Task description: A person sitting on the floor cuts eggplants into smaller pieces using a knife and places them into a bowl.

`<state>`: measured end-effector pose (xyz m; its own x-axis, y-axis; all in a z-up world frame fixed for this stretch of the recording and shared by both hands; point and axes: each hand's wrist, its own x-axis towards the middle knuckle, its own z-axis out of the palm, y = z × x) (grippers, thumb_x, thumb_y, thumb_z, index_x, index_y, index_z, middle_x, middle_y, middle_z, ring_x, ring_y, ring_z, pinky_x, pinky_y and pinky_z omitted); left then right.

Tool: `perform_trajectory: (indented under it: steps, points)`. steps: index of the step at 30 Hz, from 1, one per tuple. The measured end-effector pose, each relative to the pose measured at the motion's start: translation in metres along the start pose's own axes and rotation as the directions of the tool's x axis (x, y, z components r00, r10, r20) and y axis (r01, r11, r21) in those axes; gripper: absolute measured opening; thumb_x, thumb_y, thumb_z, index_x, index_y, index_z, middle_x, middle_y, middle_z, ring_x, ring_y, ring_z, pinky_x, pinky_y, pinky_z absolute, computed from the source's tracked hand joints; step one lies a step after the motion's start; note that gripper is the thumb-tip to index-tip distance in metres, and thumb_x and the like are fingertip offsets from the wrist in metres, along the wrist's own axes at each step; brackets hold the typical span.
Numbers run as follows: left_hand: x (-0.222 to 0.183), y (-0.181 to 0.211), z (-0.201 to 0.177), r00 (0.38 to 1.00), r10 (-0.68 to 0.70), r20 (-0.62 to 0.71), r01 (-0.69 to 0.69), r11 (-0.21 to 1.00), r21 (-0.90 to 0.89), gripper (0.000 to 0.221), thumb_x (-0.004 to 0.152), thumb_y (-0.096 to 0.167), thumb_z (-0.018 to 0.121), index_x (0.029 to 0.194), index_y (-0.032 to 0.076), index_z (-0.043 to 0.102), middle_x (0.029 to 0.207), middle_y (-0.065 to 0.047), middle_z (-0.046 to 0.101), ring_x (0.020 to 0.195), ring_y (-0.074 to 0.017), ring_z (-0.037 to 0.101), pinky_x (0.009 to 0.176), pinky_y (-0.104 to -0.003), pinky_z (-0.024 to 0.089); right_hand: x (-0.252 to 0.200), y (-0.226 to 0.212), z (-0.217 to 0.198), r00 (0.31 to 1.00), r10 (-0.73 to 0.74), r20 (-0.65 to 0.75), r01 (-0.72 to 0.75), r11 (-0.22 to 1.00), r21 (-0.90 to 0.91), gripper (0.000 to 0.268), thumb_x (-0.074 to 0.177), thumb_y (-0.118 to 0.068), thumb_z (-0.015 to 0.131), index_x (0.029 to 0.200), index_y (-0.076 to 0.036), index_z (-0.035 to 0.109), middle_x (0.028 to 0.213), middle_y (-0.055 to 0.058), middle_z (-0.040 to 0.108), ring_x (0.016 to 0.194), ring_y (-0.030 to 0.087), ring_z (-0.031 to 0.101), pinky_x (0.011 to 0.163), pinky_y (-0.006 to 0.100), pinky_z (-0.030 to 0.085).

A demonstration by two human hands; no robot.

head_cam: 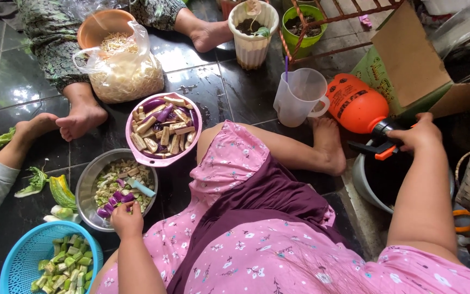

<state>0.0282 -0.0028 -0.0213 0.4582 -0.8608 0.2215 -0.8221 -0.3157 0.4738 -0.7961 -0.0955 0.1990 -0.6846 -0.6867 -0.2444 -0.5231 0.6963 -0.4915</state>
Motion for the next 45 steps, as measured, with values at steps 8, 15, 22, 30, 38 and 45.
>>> perform_trajectory:
  steps: [8,15,22,30,38,45]
  points:
    - [-0.001,0.005,-0.006,0.999,-0.04,0.011,0.041,0.999,-0.002,0.024,0.095,0.028,0.071,0.095,0.005,0.078,0.1,-0.015,0.073,0.101,-0.0346,0.063,0.096,-0.044,0.049,0.059,0.054,0.007,1.0,-0.013,0.022,0.003,0.913,0.407,0.064,0.091,-0.017,0.082,0.132,0.008,0.039,0.105,0.023,0.06,0.055,0.024,0.057,0.043,0.033,0.047]
    - [-0.001,0.005,-0.004,0.998,-0.055,0.041,0.054,0.998,0.037,0.026,0.097,0.032,0.069,0.097,0.007,0.079,0.101,-0.014,0.073,0.101,-0.0339,0.062,0.098,-0.044,0.048,0.023,0.011,0.012,0.99,-0.12,-0.07,0.138,0.875,0.464,0.063,0.091,-0.01,0.081,0.134,-0.001,0.036,0.117,0.025,0.052,0.061,0.026,0.058,0.047,0.034,0.053]
    - [-0.001,0.007,-0.009,0.998,-0.062,0.022,0.062,0.998,0.012,0.022,0.094,0.028,0.071,0.095,0.006,0.078,0.101,-0.016,0.071,0.102,-0.0346,0.062,0.095,-0.045,0.05,0.047,-0.041,0.0,0.981,-0.155,-0.115,0.184,0.929,0.32,0.064,0.089,-0.016,0.086,0.131,0.006,0.042,0.115,0.025,0.055,0.059,0.03,0.061,0.046,0.039,0.053]
    - [0.002,0.002,0.002,0.998,-0.052,0.046,0.052,0.999,-0.006,0.025,0.096,0.03,0.067,0.097,0.007,0.077,0.101,-0.015,0.07,0.101,-0.036,0.059,0.098,-0.045,0.047,0.02,-0.048,0.014,0.984,-0.126,-0.126,0.154,0.957,0.244,0.066,0.085,-0.014,0.088,0.13,0.003,0.043,0.113,0.025,0.057,0.049,0.033,0.061,0.042,0.042,0.054]
    - [-0.001,0.005,-0.009,0.997,-0.07,0.044,0.072,0.997,-0.033,0.025,0.095,0.029,0.071,0.097,0.005,0.078,0.1,-0.016,0.07,0.099,-0.0338,0.062,0.092,-0.044,0.051,0.035,-0.104,0.017,0.876,-0.41,-0.254,0.388,0.912,-0.134,0.075,0.074,-0.019,0.096,0.127,0.008,0.05,0.109,0.03,0.064,0.076,0.043,0.067,0.063,0.049,0.056]
    - [-0.001,0.006,-0.006,0.998,-0.063,0.024,0.063,0.998,-0.02,0.025,0.094,0.028,0.071,0.095,0.005,0.078,0.098,-0.016,0.071,0.098,-0.0337,0.062,0.094,-0.044,0.05,0.107,-0.175,-0.011,0.849,-0.523,-0.072,0.35,0.66,-0.665,0.1,0.06,-0.042,0.099,0.134,0.008,0.054,0.1,0.028,0.076,0.086,0.044,0.075,0.074,0.053,0.057]
